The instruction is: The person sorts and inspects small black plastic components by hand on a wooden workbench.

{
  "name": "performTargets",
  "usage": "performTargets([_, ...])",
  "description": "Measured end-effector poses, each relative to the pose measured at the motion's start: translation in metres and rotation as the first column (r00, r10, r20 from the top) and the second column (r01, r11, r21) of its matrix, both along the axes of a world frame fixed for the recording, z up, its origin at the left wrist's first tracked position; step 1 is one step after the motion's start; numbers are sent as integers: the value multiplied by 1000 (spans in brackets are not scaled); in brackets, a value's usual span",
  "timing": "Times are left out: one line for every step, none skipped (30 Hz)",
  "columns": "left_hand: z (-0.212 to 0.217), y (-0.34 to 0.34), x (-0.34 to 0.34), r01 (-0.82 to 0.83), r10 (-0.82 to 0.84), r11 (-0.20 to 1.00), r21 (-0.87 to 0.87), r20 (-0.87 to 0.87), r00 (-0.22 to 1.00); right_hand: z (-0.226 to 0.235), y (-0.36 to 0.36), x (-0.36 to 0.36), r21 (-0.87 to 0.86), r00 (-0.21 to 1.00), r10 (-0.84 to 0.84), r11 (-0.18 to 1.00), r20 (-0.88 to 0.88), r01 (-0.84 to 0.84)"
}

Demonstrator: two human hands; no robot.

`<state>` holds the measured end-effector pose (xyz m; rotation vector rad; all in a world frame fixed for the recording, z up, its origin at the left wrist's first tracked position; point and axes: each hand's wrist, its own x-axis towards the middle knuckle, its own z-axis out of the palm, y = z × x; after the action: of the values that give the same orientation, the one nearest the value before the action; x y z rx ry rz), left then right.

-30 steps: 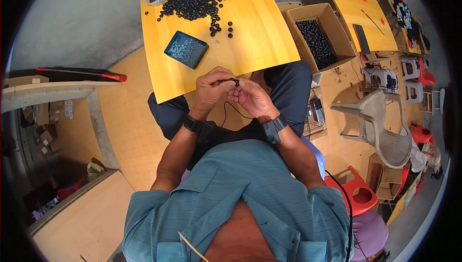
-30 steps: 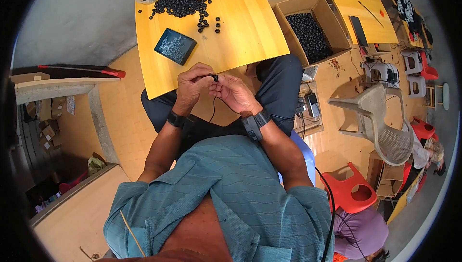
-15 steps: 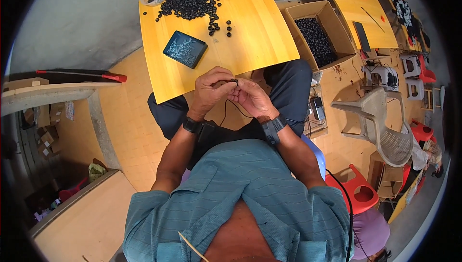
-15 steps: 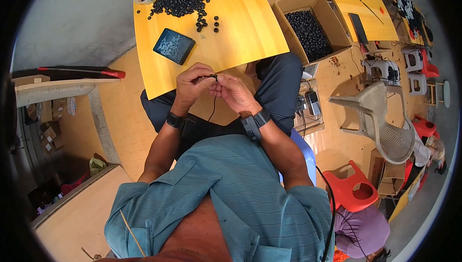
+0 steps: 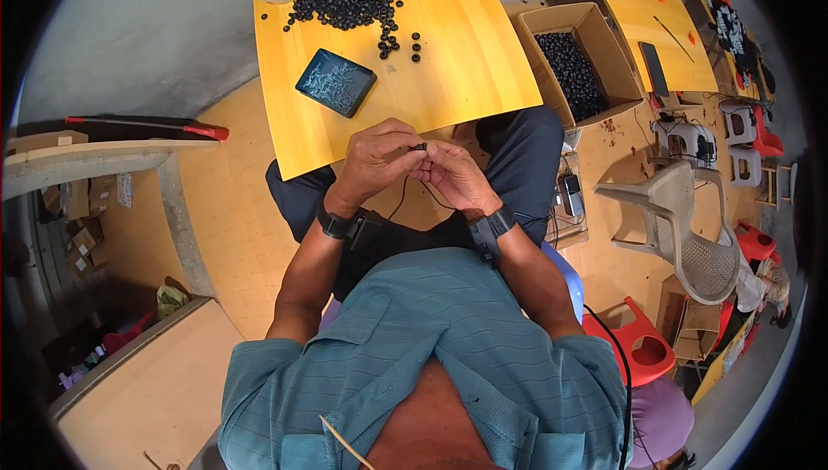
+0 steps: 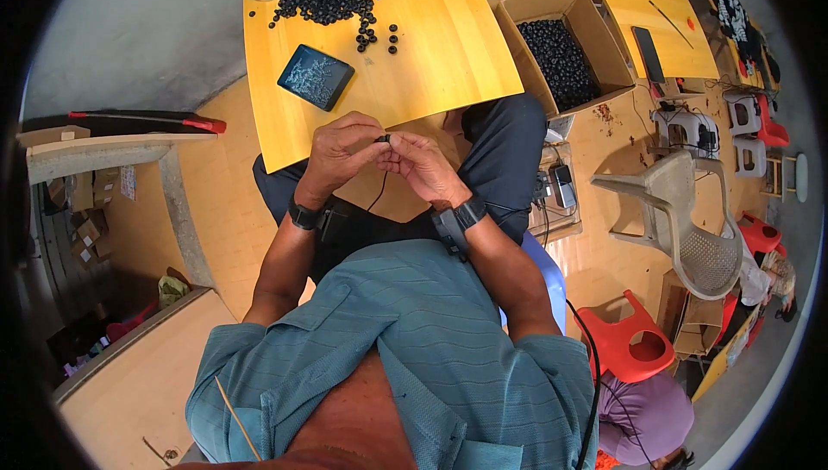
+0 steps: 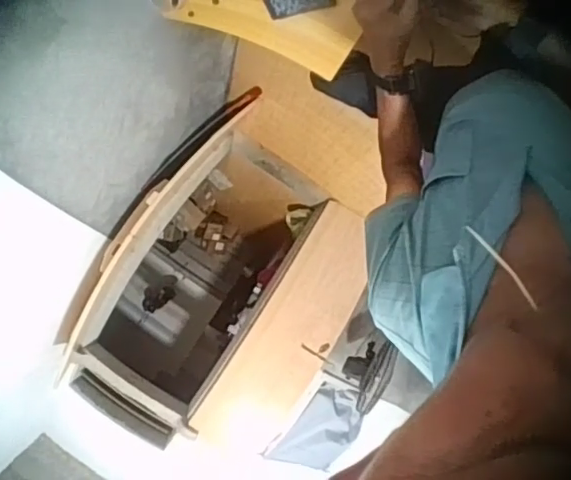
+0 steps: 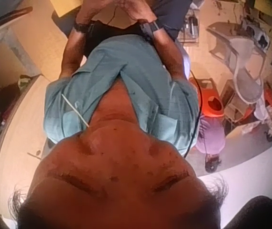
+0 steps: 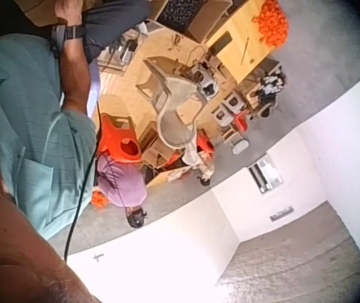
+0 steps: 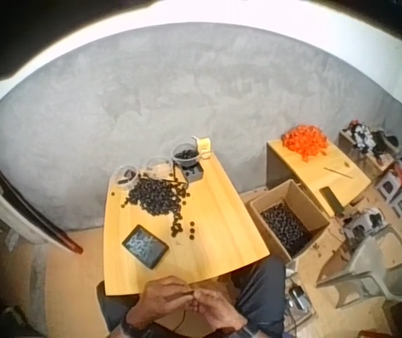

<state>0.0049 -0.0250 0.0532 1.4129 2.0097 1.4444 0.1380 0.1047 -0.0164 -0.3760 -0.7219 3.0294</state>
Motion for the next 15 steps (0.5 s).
performTargets([0, -1, 1, -15, 15, 1000, 4, -15, 1000, 1, -1, 0, 4, 1000, 5, 1000, -5, -5])
performTargets([-1, -1, 1, -15, 15, 1000, 4, -13, 1000, 2, -1, 0, 10, 1000, 7, 1000, -8, -7])
performTargets([-2, -1, 2, -22, 22, 1000, 13, 19, 1000, 1, -1, 1, 10, 1000, 7, 1000, -7, -7])
performTargets([-3, -1, 2, -30, 29, 999, 22, 51, 998, -1, -1, 1, 0, 1000, 8, 1000, -8, -8])
performTargets([-3, -1, 2, -29, 28, 999, 22, 53, 998, -2, -1, 1, -10, 1000, 8, 1000, -9, -8])
performTargets([-3, -1, 2, -23, 23, 1000, 12, 50, 998, -3, -1, 2, -10, 1000, 7, 1000, -8, -7])
performTargets([-3, -1, 3, -17, 17, 1000, 2, 48, 999, -4, 0, 3, -13, 1000, 14, 1000, -10, -14])
performTargets([-4, -1, 2, -19, 19, 1000, 1, 48, 999, -3, 0, 2, -17, 1000, 23, 1000, -14, -23])
performTargets([-4, -2, 2, -9, 9, 1000, 13, 64, 998, -2, 0, 2, -17, 1000, 25, 1000, -14, -25])
performTargets([-5, -2, 2, 0, -2, 1000, 26, 80, 997, 0, -1, 2, -24, 1000, 27, 999, -3, -27])
performTargets([-5, -2, 2, 1, -3, 1000, 26, 80, 997, 1, 0, 2, -30, 1000, 26, 999, 8, -26])
performTargets([-6, -2, 2, -5, 3, 1000, 27, 61, 998, -1, 0, 2, -30, 1000, 25, 999, 8, -25])
performTargets([-6, -2, 2, -11, 9, 1000, 27, 42, 999, -5, 0, 2, -14, 1000, 28, 1000, -3, -28])
performTargets([-6, -2, 2, -11, 9, 1000, 27, 43, 999, -6, 0, 2, 1, 999, 31, 1000, -13, -31])
performTargets([-6, -1, 2, -11, 10, 1000, 19, 37, 999, -7, 1, 3, 0, 999, 31, 1000, -12, -31])
